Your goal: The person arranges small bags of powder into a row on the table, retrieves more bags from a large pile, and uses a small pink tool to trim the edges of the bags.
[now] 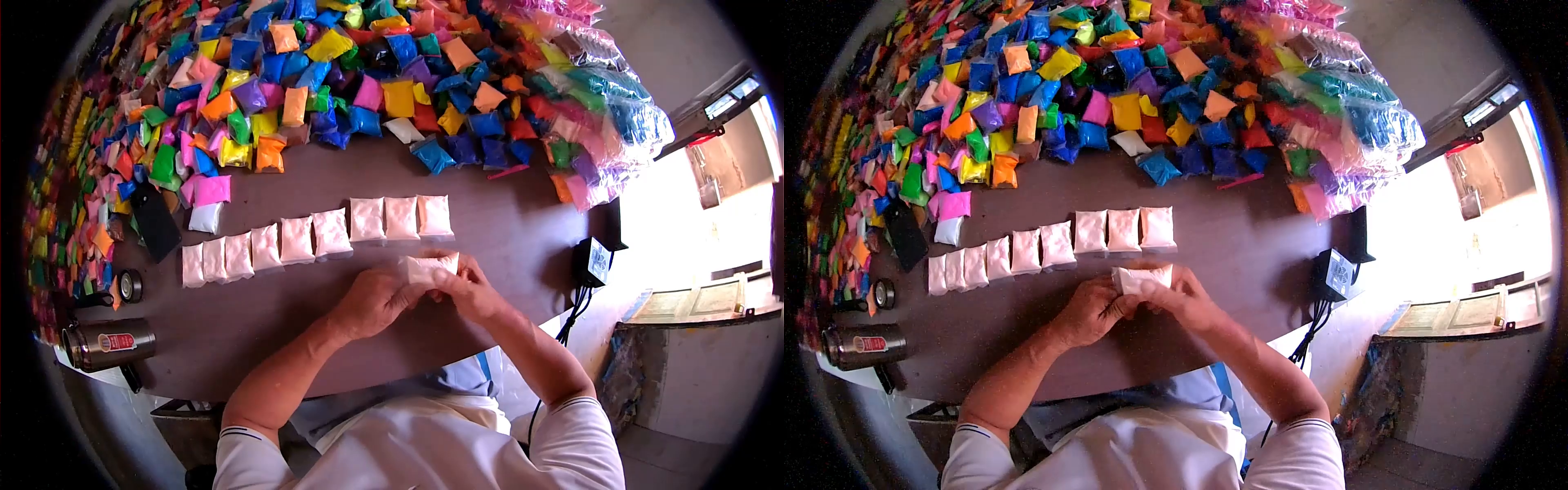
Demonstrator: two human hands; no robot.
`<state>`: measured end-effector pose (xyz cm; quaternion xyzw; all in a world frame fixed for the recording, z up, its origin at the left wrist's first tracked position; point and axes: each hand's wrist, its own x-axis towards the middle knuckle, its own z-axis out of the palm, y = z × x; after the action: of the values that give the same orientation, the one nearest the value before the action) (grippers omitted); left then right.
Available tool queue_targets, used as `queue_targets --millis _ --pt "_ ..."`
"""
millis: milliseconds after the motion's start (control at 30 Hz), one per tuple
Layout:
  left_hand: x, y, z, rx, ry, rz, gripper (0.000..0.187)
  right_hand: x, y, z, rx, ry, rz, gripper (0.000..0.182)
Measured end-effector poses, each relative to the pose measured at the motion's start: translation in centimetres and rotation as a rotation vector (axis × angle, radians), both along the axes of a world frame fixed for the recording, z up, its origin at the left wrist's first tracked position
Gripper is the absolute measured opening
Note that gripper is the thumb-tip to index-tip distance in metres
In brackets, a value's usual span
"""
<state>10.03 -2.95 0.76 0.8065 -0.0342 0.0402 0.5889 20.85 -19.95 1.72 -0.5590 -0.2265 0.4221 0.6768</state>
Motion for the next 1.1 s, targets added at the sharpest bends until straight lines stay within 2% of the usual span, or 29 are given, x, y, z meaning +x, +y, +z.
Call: queue_targets --millis 33,167,233,367,433,467,533,567,633,733,867,933,1067,1100 --pt "-0.1 0.1 0.4 -0.090 0.128 -0.018 0.023 0.2 -0.3 -0.5 0.063 0.094 -0.006 0.027" --pt "-0.1 0.1 -1.0 -0.046 0.144 -0.032 0.023 0.9 -1.2 -2.1 -0.069 0.029 0.024 0.031" --pt "0.1 -0.3 -1.5 0.115 -0.201 0.015 0.025 0.9 -1.2 -1.9 -0.126 -0.020 0.029 0.030" --pt "0.0 -0.2 -1.3 0.143 -0.166 -0.014 0.025 1.0 -1.4 -2.1 -0.108 -0.041 0.042 0.027" --pt "0.0 -0.2 -1.1 0.039 -0.060 -0.007 0.025 1.0 -1.4 -1.9 -0.076 0.003 0.057 0.042" --pt "0.0 -0.3 -1.2 0.039 -0.060 -0.007 0.025 1.1 -1.5 -2.0 -0.075 0.003 0.057 0.042" --pt "0.1 -0.6 -1.5 -0.041 -0.081 0.040 0.027 1.7 -1.6 -2.3 0.008 0.112 0.125 0.066" --pt "0.1 -0.5 -1.4 -0.041 -0.082 0.040 0.027 1.8 -1.5 -2.2 0.008 0.111 0.125 0.066" --pt "0.0 0.0 -0.6 0.005 0.053 -0.038 0.042 2.0 -1.0 -1.9 0.128 0.350 0.216 0.086" --pt "-0.1 0.2 -0.1 -0.014 0.110 -0.041 0.047 1.7 -0.5 -2.7 0.241 0.459 0.242 0.091" --pt "-0.2 0.8 -0.5 -0.018 0.101 -0.082 0.052 1.4 -0.2 -1.6 0.243 0.435 0.217 0.092" --pt "-0.3 1.0 -0.5 -0.083 0.143 -0.084 0.055 1.7 -0.3 -1.0 0.234 0.420 0.300 0.092" --pt "-0.4 1.2 -0.9 -0.227 0.232 -0.053 0.054 1.9 -0.6 0.8 0.272 0.517 0.303 0.085" --pt "-0.3 1.4 -1.3 -0.298 0.262 -0.067 0.055 2.0 -1.1 0.8 0.152 0.332 0.314 0.084"
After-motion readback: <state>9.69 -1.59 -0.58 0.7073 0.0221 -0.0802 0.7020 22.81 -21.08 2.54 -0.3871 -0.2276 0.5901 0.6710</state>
